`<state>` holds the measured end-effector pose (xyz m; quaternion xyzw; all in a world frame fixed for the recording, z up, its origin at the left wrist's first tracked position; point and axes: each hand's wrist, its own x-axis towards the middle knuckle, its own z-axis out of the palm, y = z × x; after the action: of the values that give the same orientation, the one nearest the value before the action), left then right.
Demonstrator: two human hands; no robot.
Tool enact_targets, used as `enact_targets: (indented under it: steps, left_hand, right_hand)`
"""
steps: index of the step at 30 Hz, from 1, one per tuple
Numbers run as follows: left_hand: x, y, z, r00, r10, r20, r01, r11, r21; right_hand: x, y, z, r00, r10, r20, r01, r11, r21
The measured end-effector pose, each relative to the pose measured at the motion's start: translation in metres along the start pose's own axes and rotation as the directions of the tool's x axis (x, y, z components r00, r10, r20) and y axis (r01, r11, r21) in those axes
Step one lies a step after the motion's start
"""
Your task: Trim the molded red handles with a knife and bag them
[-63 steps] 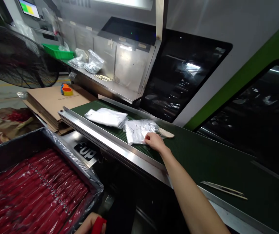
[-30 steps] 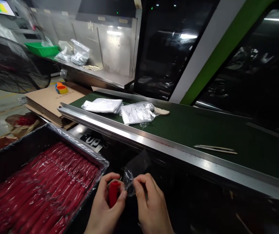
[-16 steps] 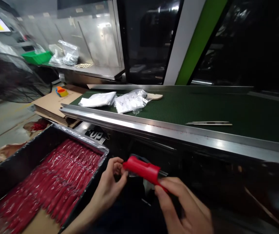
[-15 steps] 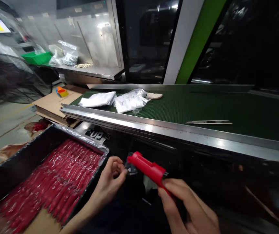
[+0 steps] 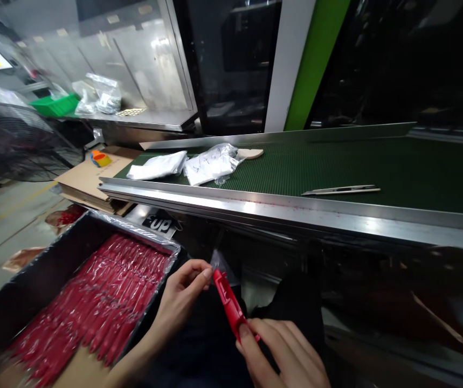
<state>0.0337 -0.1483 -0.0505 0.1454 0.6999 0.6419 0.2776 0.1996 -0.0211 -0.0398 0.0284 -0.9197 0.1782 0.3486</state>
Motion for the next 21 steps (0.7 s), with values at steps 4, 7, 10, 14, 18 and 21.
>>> enact_targets:
  steps: [4, 7, 10, 14, 18, 21]
  left_hand:
    - [-0.003, -0.005, -0.003, 0.998, 0.054, 0.02, -0.054, 0.998, 0.016]
    - [-0.007, -0.013, -0.002, 0.993, 0.112, 0.045, -0.113, 0.993, 0.022]
    - [-0.011, -0.021, -0.001, 0.987, 0.152, 0.045, -0.153, 0.988, 0.033]
    - [-0.018, -0.031, 0.0, 0.98, 0.196, -0.013, -0.195, 0.977, 0.084]
    - [-0.025, -0.036, 0.004, 0.979, 0.202, -0.015, -0.2, 0.974, 0.108]
    - [-0.03, -0.033, 0.004, 0.972, 0.234, 0.033, -0.236, 0.966, 0.105]
  right_hand:
    - [0.003, 0.0, 0.005, 0.996, -0.076, 0.038, 0.078, 0.996, -0.038]
    - [0.006, -0.003, 0.013, 0.998, -0.038, -0.04, 0.036, 0.998, -0.046]
    - [0.004, -0.011, 0.027, 0.98, 0.12, -0.16, -0.111, 0.992, 0.067]
    - [-0.01, -0.026, 0.051, 0.681, 0.709, -0.184, -0.597, 0.682, 0.422]
    - [-0.02, -0.03, 0.067, 0.41, 0.911, 0.042, -0.697, 0.283, 0.659]
    - [-0.022, -0.023, 0.067, 0.584, 0.811, 0.046, -0.676, 0.454, 0.581]
